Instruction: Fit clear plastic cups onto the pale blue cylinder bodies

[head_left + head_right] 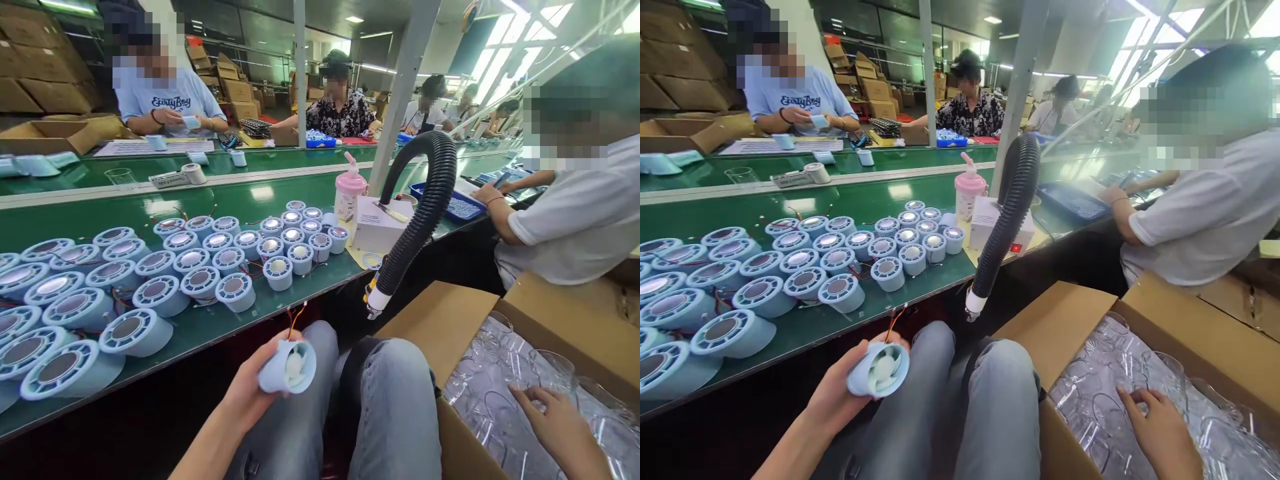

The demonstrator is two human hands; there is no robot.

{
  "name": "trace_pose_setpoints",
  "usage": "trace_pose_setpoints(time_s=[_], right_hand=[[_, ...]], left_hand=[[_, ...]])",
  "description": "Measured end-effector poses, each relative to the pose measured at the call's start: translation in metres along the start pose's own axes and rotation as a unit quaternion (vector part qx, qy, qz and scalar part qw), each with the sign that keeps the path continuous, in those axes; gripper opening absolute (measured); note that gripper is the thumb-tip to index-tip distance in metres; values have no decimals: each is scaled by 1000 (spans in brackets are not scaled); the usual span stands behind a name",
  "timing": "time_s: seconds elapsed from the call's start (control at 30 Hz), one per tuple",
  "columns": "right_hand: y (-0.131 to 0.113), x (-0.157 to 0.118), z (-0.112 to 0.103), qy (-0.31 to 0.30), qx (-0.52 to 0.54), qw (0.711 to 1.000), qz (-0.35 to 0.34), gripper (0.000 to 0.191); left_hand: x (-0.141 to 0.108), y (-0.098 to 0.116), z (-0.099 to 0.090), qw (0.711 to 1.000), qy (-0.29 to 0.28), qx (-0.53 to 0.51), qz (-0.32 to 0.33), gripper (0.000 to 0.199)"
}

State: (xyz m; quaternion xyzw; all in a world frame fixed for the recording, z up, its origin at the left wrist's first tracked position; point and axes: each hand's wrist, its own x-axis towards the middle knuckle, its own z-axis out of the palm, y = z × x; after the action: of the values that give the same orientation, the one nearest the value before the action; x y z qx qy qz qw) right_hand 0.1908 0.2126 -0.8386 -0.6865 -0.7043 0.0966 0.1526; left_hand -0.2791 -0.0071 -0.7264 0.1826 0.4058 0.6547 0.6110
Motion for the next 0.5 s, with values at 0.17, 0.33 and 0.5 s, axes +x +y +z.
trace_pose_setpoints(time_s=[0.17,0.33,0.5], right_hand=[[-1,-5,0,18,31,999,6,50],[-16,-22,-12,80,76,993,51,57],[-29,-34,-11,102,152,981,72,58]], left_hand=[[48,21,46,986,-124,68,86,37],[77,34,83,938,-251,214,102,35],[76,38,101,900,-257,316,155,25]])
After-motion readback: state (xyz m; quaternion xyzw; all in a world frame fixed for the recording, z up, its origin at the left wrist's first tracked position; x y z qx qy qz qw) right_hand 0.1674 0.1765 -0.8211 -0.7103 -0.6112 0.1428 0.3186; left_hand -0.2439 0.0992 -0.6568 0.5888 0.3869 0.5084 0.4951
